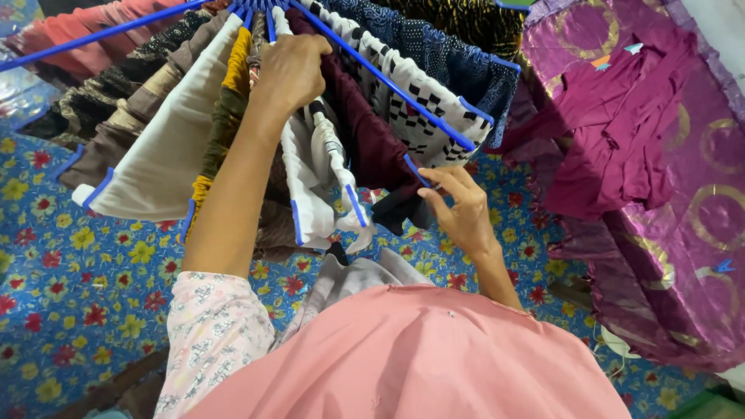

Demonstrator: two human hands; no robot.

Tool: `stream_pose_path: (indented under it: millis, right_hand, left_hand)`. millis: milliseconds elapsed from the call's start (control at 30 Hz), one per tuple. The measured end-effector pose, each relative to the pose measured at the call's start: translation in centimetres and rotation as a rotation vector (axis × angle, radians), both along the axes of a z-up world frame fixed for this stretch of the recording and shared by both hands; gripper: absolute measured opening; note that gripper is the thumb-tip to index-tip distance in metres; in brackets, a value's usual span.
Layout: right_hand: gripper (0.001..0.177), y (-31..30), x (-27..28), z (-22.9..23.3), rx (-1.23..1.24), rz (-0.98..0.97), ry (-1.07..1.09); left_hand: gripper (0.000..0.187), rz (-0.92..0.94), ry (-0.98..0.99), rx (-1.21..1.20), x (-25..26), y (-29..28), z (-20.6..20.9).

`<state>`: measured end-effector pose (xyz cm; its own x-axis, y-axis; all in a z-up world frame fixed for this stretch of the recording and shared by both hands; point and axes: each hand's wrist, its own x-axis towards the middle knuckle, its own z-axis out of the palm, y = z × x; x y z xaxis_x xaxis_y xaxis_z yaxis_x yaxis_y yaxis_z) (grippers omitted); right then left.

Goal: The person arranges various garments on a blue circular drying rack, spreading them out to avoid overlap. They pick up a red garment from a nearby surface and hang it on the rack, then continue adjusting the placement of multiple items.

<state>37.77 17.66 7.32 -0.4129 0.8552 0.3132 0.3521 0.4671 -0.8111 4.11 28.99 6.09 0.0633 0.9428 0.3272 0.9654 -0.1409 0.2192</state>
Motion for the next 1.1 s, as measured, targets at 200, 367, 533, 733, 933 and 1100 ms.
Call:
stream_pose_path:
  millis: [200, 367, 533, 733, 933, 1100]
  right_hand:
    - [0.032, -0.3, -0.3, -0.6, -0.008, 0.048, 0.005]
    - [0.031, -0.7, -0.8, 0.3, -0.054, 0.084, -0.013]
    - [0.032, -0.6, -1.3, 0.3, 0.023, 0.135, -0.044]
    - [0.032, -1.0, -1.8, 0.6, -0.032, 0.195, 0.024]
    - [0.033, -0.8, -2.1, -0.5, -0.029, 0.266, 0.004]
    - [0.033, -0.8, -2.6, -0.3, -0.037, 0.304, 0.015]
  left_hand:
    - [0.041, 0.0, 0.024, 0.032, -1.3, 1.3, -1.9]
    - [0.03, -0.01, -0.143, 0.101, -3.1, 1.0, -0.6]
    - [0.037, -0.003, -0.062, 0.106, -2.0, 1.1, -1.9]
    - [0.034, -0.023, -0.098, 0.132, -2.1, -1.1, 0.4]
    - [0.045, 0.05, -0.057, -0.053, -1.2, -2.6, -0.4]
    - [0.036, 0.03, 0.01, -0.014, -0.2, -5.3, 1.3]
